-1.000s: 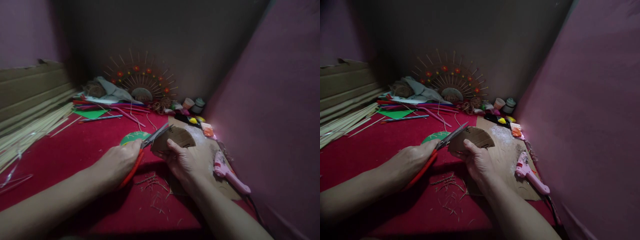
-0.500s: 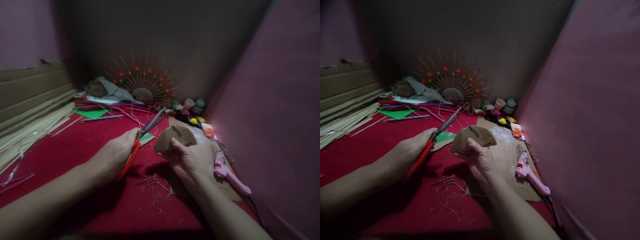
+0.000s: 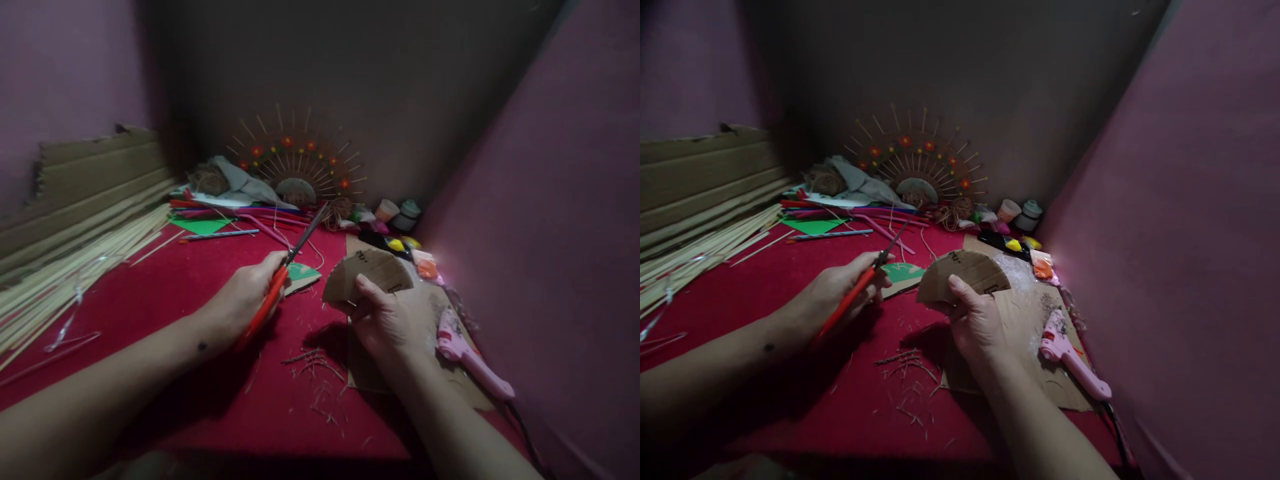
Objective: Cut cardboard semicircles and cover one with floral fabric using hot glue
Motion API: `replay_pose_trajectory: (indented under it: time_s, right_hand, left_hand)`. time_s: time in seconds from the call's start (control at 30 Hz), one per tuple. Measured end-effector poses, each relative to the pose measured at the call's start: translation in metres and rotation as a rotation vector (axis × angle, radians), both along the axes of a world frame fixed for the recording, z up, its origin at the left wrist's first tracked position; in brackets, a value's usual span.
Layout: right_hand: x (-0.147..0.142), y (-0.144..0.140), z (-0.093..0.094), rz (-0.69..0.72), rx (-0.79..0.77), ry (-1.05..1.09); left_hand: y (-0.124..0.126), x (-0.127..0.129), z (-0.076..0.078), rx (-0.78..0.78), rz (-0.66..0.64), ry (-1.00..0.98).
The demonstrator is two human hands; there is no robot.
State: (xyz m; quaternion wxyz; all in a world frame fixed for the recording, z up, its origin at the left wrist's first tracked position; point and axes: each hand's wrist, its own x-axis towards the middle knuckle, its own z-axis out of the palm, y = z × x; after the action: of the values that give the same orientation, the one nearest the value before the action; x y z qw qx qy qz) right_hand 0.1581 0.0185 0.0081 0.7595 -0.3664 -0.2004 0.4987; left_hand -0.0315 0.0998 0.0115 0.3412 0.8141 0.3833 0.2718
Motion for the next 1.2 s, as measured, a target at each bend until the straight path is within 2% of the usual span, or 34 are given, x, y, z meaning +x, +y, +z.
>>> replay_pose_trajectory:
  time_s: [0.13, 0.27, 0.43, 0.67, 1.2]
  right_hand:
    - [0.002, 0.0, 0.0, 0.071, -0.003, 0.141]
    - [0.003, -0.001, 0.001, 0.122, -0.029, 0.221]
    - [0.001, 0.0, 0.003, 0.114, -0.027, 0.177]
    - [-0.001, 0.0, 0.001, 0.086, -0.013, 0.13]
    - [-0.003, 0.002, 0.0, 0.07, -0.002, 0.121]
  left_hand:
    - [-0.005, 0.001, 0.005, 0.062, -0.084, 0.064]
    - [-0.005, 0.0, 0.0, 0.23, -0.144, 0.084]
    - [-0.004, 0.0, -0.01, 0.321, -0.157, 0.039]
    - [-0.004, -0.001, -0.012, 0.363, -0.176, -0.005]
    - [-0.004, -0.002, -0.028, 0.645, -0.15, 0.114]
